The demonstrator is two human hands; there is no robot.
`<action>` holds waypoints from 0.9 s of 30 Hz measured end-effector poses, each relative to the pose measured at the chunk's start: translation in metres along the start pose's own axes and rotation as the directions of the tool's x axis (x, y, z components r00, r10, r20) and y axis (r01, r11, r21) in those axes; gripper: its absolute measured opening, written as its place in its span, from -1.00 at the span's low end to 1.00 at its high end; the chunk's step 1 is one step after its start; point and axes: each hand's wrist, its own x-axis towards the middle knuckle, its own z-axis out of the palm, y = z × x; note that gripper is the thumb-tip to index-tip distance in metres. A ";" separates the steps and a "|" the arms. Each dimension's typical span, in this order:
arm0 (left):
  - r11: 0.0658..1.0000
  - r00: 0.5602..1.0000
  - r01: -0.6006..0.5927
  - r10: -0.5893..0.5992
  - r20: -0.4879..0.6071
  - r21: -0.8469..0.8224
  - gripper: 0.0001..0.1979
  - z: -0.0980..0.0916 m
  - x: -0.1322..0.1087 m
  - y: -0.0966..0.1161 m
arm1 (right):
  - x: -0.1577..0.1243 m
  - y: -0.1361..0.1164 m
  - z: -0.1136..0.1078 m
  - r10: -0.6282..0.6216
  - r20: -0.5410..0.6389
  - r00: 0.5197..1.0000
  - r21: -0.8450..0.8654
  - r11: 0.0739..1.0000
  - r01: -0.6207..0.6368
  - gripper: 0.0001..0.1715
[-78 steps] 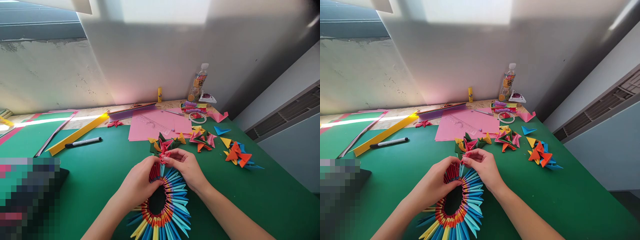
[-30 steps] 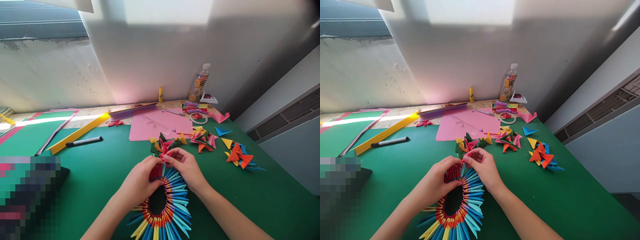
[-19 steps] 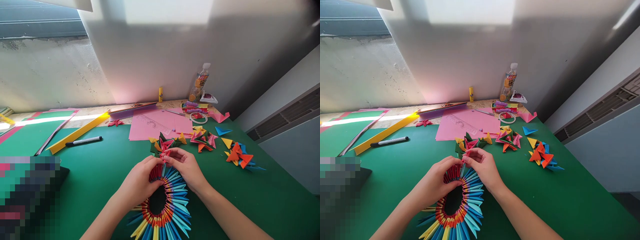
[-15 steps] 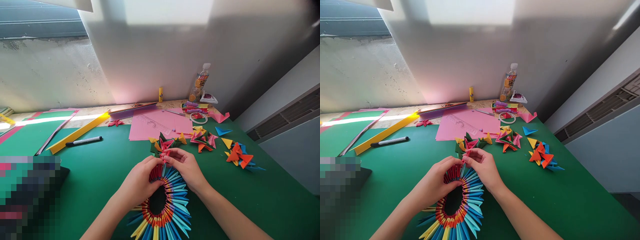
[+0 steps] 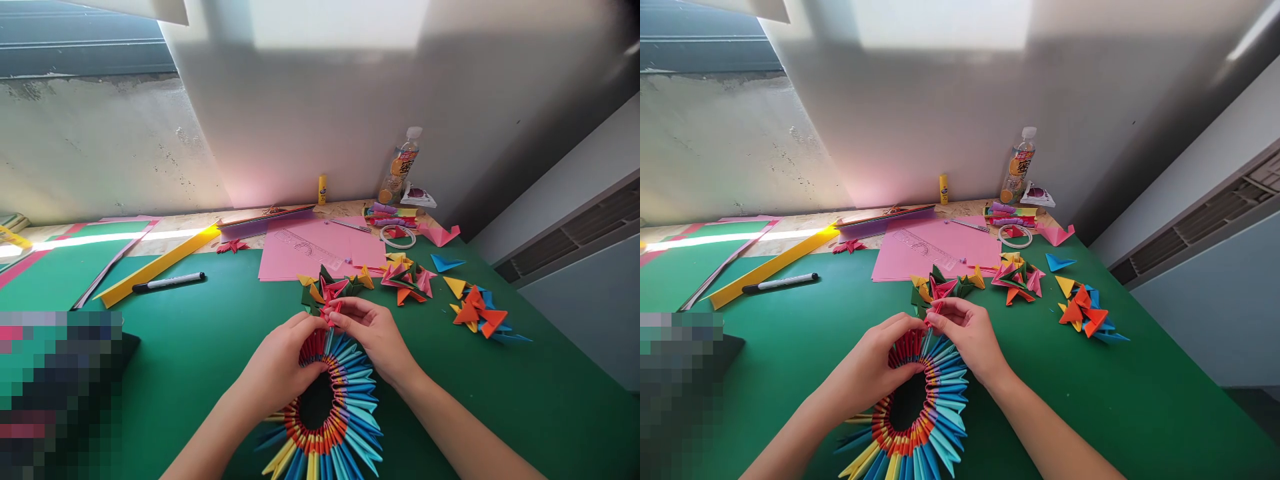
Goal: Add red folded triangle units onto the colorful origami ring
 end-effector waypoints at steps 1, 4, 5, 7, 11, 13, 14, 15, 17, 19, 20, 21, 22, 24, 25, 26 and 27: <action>1.000 1.000 -0.001 0.001 0.000 0.000 -0.64 0.000 0.000 0.000 | 0.000 0.000 0.000 -0.002 0.004 1.000 -0.008 1.000 0.002 -0.66; 1.000 1.000 -0.008 0.008 0.000 -0.001 -0.63 0.001 0.000 -0.001 | 0.000 -0.002 -0.002 -0.017 0.024 1.000 -0.039 0.999 0.018 -0.64; 1.000 1.000 -0.010 0.010 0.002 -0.002 -0.62 0.001 0.000 -0.001 | 0.000 -0.002 -0.002 -0.021 0.034 0.999 -0.048 0.999 0.023 -0.65; 1.000 1.000 -0.012 0.012 0.007 -0.001 -0.61 0.001 0.000 -0.001 | 0.000 -0.002 -0.003 -0.026 0.047 0.999 -0.061 0.998 0.028 -0.65; 1.000 1.000 -0.011 0.011 0.010 -0.003 -0.62 0.001 -0.001 -0.001 | 0.000 -0.003 -0.003 -0.032 0.055 0.998 -0.075 0.997 0.036 -0.64; 1.000 1.000 -0.008 0.008 0.011 -0.008 -0.61 0.001 -0.001 -0.001 | 0.000 -0.004 -0.003 -0.028 0.057 0.998 -0.080 0.996 0.033 -0.64; 1.000 1.000 -0.007 0.007 0.010 -0.009 -0.61 0.001 -0.001 -0.001 | 0.000 -0.004 -0.003 -0.026 0.055 0.998 -0.082 0.996 0.030 -0.64; 1.000 1.000 -0.006 0.006 0.011 -0.010 -0.61 0.001 -0.001 -0.001 | 0.000 -0.005 -0.003 -0.023 0.052 0.998 -0.084 0.996 0.028 -0.64; 1.000 1.000 -0.004 0.004 0.009 -0.011 -0.62 0.001 -0.001 -0.001 | 0.000 -0.005 -0.003 -0.022 0.041 0.999 -0.088 0.996 0.026 -0.64; 1.000 1.000 -0.001 0.002 0.008 -0.012 -0.62 0.001 -0.001 -0.001 | 0.000 -0.005 -0.003 -0.023 0.035 0.999 -0.093 0.995 0.026 -0.64; 1.000 1.000 0.000 0.000 0.008 -0.012 -0.62 0.001 0.000 -0.001 | 0.000 -0.005 -0.003 -0.023 0.034 0.999 -0.095 0.995 0.027 -0.64; 1.000 1.000 0.001 -0.001 0.007 -0.012 -0.63 0.001 0.000 -0.002 | 0.001 -0.004 -0.003 -0.024 0.035 0.999 -0.097 0.995 0.027 -0.64; 1.000 1.000 0.001 -0.001 0.008 -0.011 -0.63 0.001 0.000 -0.002 | 0.001 -0.004 -0.003 -0.026 0.035 0.999 -0.099 0.995 0.029 -0.64; 1.000 1.000 0.003 -0.003 0.008 -0.011 -0.63 0.001 0.000 -0.002 | 0.002 -0.004 -0.003 -0.027 0.039 0.999 -0.102 0.994 0.030 -0.64; 1.000 1.000 0.004 -0.004 0.007 -0.011 -0.63 0.001 0.000 -0.001 | 0.002 -0.004 -0.003 -0.027 0.041 0.999 -0.101 0.994 0.031 -0.65; 1.000 1.000 0.006 -0.006 0.005 -0.010 -0.64 0.001 0.000 -0.001 | 0.002 -0.004 -0.003 -0.028 0.044 0.999 -0.099 0.995 0.032 -0.66; 1.000 1.000 0.009 -0.009 0.004 -0.010 -0.64 0.001 0.000 -0.001 | 0.002 -0.004 -0.003 -0.029 0.046 0.999 -0.096 0.995 0.033 -0.66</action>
